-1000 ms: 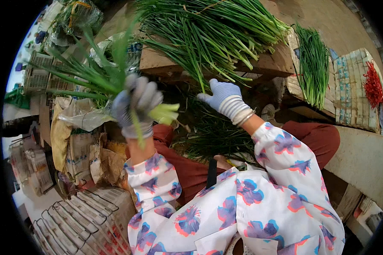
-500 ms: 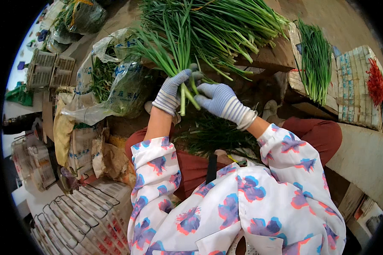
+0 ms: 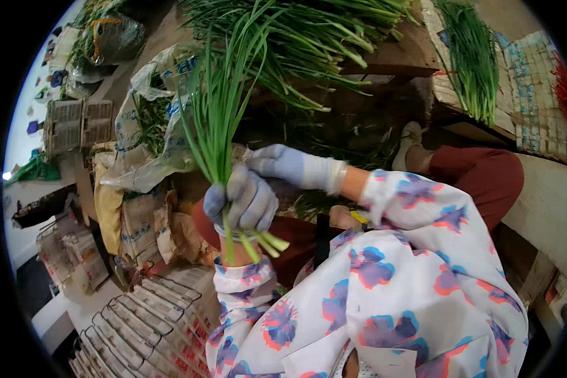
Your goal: The person cleans green onions by hand, stripping off discolored outer leaves and damaged parts from individual stalks and organizing them into bundles.
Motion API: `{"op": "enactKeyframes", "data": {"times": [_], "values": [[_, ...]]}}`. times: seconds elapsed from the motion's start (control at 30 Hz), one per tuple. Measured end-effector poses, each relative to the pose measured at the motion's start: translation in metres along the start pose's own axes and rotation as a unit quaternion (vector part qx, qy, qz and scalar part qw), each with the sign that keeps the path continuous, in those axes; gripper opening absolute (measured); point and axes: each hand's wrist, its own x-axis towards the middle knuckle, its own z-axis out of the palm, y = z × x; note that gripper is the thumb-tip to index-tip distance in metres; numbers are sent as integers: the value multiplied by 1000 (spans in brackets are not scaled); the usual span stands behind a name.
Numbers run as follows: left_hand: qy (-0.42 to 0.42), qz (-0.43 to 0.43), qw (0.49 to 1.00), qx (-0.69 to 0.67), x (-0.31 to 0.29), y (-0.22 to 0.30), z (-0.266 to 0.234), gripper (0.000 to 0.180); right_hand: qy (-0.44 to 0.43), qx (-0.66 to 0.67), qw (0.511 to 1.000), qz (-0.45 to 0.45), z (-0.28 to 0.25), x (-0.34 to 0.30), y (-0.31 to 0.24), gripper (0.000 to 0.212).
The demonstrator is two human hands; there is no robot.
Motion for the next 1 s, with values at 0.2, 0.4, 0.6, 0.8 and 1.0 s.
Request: {"op": "enactKeyframes", "data": {"times": [0.2, 0.4, 0.6, 0.8, 1.0], "values": [[-181, -73, 978, 68, -51, 33, -5, 22, 53, -84, 971, 216, -44, -96, -38, 25], [-180, -32, 982, 52, -41, 10, 10, 23, -20, -378, 921, -95, -17, -78, -55, 67], [-214, -21, 976, 10, -29, -11, 7, 24, -95, -403, 909, -39, 44, -17, -31, 57], [-288, -5, 957, -14, -19, -20, 9, 22, -84, -647, 756, 44, -62, -51, 29, 29], [-44, 129, 987, 80, -37, -10, 24, 16, -95, -442, 865, 216, -32, -86, -36, 65]]}}
